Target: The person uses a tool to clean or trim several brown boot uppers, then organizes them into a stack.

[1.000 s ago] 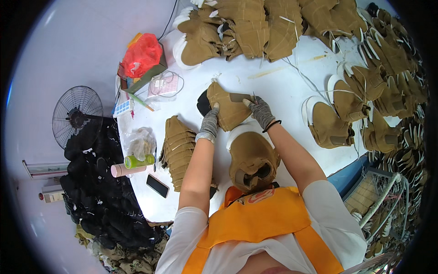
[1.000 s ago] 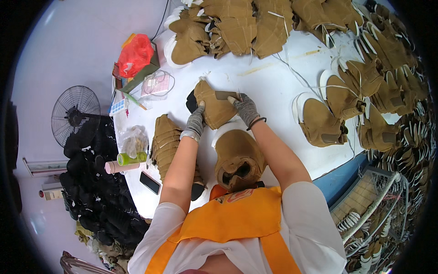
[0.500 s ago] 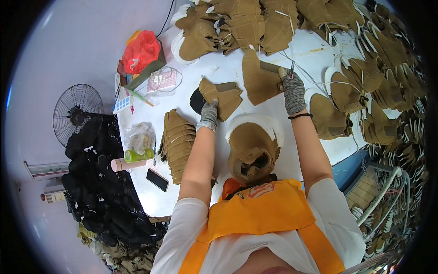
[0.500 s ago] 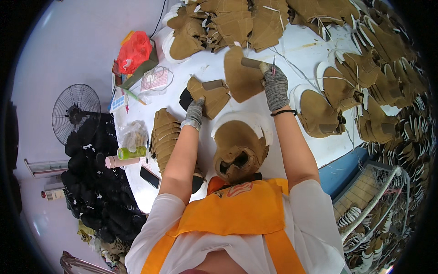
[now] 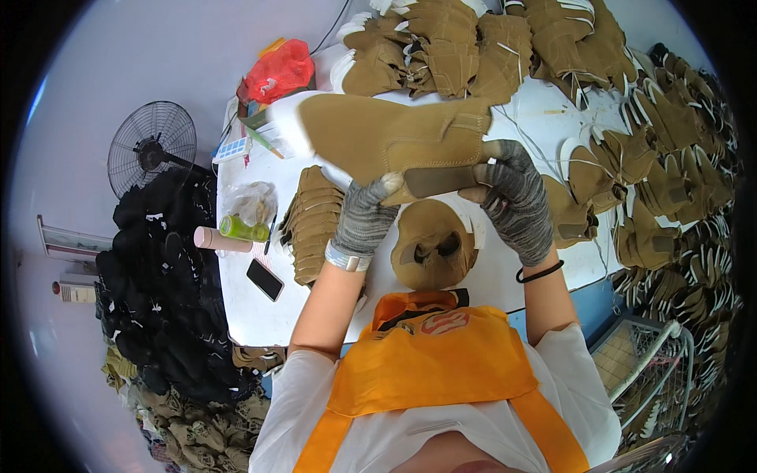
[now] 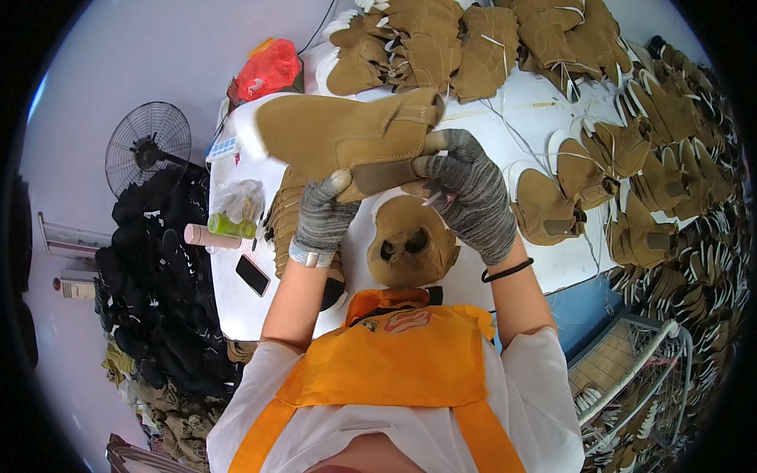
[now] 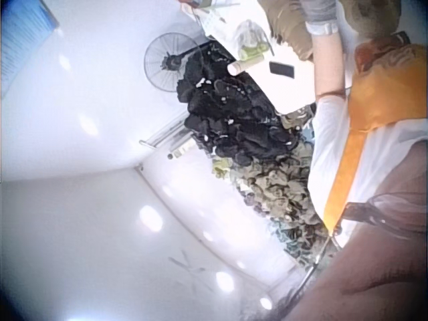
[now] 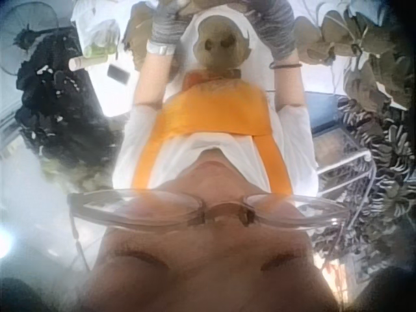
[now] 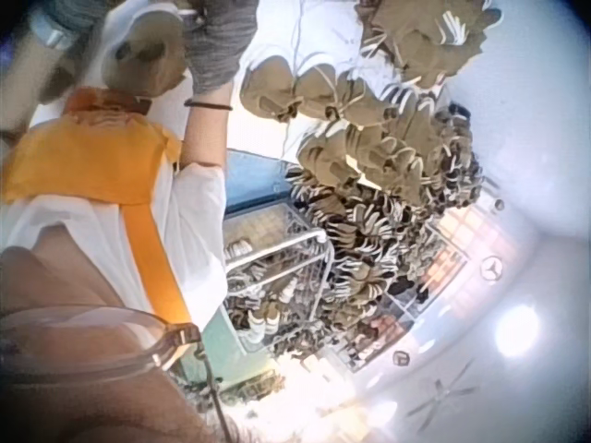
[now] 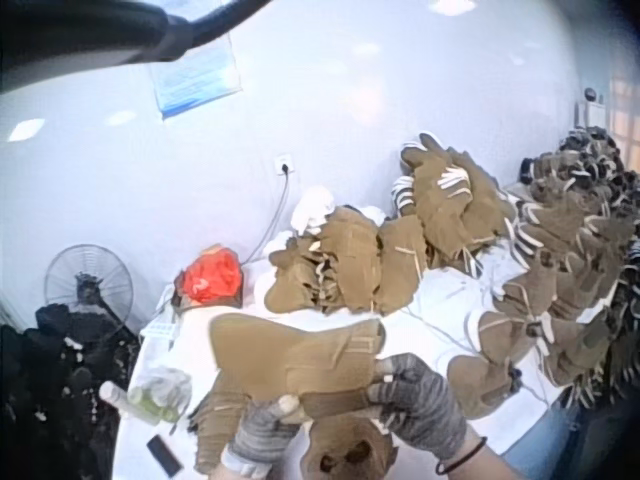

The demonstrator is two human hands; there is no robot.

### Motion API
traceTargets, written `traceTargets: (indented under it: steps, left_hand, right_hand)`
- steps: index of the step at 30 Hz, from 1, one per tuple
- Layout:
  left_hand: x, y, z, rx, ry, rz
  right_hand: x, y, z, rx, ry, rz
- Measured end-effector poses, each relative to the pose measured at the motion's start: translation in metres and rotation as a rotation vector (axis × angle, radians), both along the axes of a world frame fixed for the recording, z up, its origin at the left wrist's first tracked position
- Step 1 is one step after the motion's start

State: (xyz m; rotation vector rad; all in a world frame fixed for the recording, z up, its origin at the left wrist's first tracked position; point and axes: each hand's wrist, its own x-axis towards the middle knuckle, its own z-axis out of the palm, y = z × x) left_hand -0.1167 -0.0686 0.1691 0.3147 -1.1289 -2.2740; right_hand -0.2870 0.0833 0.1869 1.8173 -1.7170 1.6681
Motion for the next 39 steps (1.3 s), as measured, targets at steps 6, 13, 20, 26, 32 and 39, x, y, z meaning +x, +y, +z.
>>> traceTargets:
  steps: [6, 13, 20, 26, 32, 39]
  left_hand:
    - [0.038, 0.022, -0.004, -0.009, 0.065, 0.039]
    - [0.066, 0.045, 0.010, 0.014, 0.060, 0.114]
    - [0.088, 0.056, 0.026, -0.359, -0.260, 0.169]
    - [0.094, 0.069, 0.026, -0.397, -0.316, 0.199]
    - [0.098, 0.072, 0.022, -0.474, -0.325, 0.243]
    - [0.097, 0.075, 0.030, -0.609, -0.409, 0.205]
  right_hand:
    - [0.038, 0.020, 0.008, 0.102, -0.339, 0.073]
    - [0.054, 0.040, 0.014, 0.074, -0.165, -0.030]
    - [0.073, 0.037, 0.053, 0.024, 0.090, -0.081]
    - [0.088, 0.027, 0.054, 0.359, -0.007, -0.002]
    - [0.095, 0.021, 0.040, 0.280, 0.235, -0.033]
    - [0.084, 0.019, 0.043, 0.479, 0.562, 0.077]
